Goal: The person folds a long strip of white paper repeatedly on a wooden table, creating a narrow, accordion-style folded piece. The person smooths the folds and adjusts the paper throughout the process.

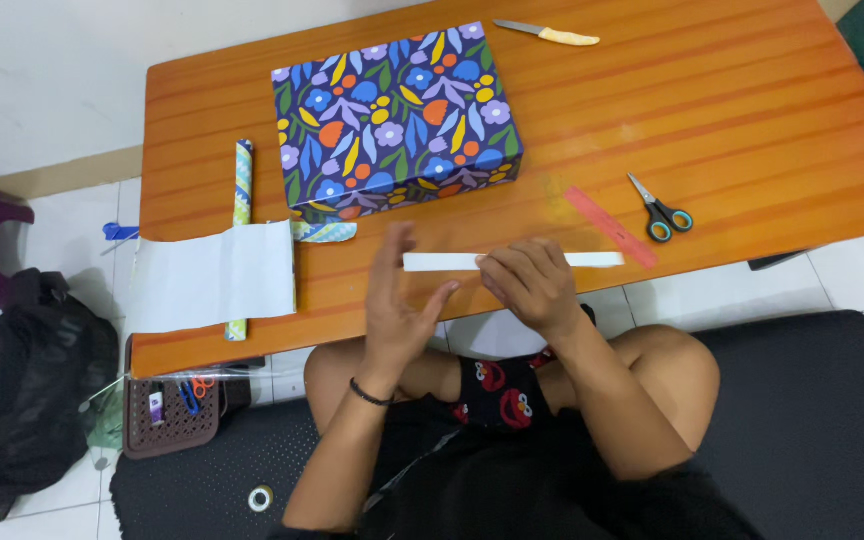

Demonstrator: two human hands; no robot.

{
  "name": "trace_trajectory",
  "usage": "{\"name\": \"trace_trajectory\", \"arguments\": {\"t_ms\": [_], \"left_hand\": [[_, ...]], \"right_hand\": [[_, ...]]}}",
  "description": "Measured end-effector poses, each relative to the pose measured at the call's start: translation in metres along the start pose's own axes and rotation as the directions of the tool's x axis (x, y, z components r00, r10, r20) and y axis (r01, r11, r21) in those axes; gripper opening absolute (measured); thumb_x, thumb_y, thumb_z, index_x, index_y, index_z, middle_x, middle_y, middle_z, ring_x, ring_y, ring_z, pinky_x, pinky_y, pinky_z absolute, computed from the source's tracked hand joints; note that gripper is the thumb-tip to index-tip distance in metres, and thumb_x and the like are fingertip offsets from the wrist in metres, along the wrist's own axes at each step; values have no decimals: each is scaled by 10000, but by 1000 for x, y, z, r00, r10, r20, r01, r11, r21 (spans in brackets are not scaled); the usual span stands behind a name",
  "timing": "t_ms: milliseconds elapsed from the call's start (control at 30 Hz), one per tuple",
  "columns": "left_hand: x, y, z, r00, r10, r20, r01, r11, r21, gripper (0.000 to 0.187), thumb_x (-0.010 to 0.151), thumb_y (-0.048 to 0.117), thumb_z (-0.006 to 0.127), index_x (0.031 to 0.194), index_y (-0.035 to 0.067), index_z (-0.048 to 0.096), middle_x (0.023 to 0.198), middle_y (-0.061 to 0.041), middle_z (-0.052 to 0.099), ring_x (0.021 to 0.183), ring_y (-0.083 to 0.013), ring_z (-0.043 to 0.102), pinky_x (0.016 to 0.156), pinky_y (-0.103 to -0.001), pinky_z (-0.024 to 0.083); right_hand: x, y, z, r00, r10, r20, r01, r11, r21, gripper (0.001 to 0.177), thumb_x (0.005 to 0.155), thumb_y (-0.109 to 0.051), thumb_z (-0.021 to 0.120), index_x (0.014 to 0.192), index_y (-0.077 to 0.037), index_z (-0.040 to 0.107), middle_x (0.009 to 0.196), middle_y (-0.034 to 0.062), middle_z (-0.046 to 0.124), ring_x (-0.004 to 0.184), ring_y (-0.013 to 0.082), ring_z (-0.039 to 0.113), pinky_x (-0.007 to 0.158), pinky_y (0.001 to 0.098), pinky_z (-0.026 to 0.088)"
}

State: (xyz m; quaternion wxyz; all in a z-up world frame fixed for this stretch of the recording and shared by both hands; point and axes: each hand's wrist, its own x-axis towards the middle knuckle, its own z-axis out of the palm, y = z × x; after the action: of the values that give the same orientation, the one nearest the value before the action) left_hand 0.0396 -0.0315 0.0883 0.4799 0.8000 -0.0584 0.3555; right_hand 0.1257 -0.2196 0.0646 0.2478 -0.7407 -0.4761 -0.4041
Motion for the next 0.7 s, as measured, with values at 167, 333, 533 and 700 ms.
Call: {"name": "trace_trajectory", "arguments": {"t_ms": [167,333,533,700], "left_hand": [[-12,-31,-18,952,234,198,-299,847,440,329,852,166,823,1163,115,730,1193,-53,704,1116,-265,626,971,-424,428],[-23,-63,-20,909,102,403,-284,861,422,178,886,188,790,1047,119,757,1065,5,704,1017,-213,632,909,-403,402],[-33,-75,-20,890,138,435,-299,896,327,221,864,137,763,1077,82,750,1067,-2,706,989,-218,629,894,-391,424],[-31,-81,-19,865,233,445,-426,810,403,240,846,87,751,1082,59,722,1100,-21,699,990,-220,627,918,-406,442]], "right_hand": [[-23,-1,43,985,-55,166,37,993,108,240,827,-146,801,1041,-75,718,1025,40,675,928,246,634,792,388,486],[-37,-15,62,959,15,282,-79,973,218,243,783,-130,773,1017,-90,721,1025,14,670,941,233,614,815,378,478],[-41,-16,53,945,-19,325,-20,993,115,292,787,-124,730,1077,-84,737,1037,8,659,987,215,611,854,359,478],[-35,-3,49,930,49,364,-94,990,107,257,798,-111,721,1052,-77,736,1039,31,668,977,239,632,845,364,500]]}}
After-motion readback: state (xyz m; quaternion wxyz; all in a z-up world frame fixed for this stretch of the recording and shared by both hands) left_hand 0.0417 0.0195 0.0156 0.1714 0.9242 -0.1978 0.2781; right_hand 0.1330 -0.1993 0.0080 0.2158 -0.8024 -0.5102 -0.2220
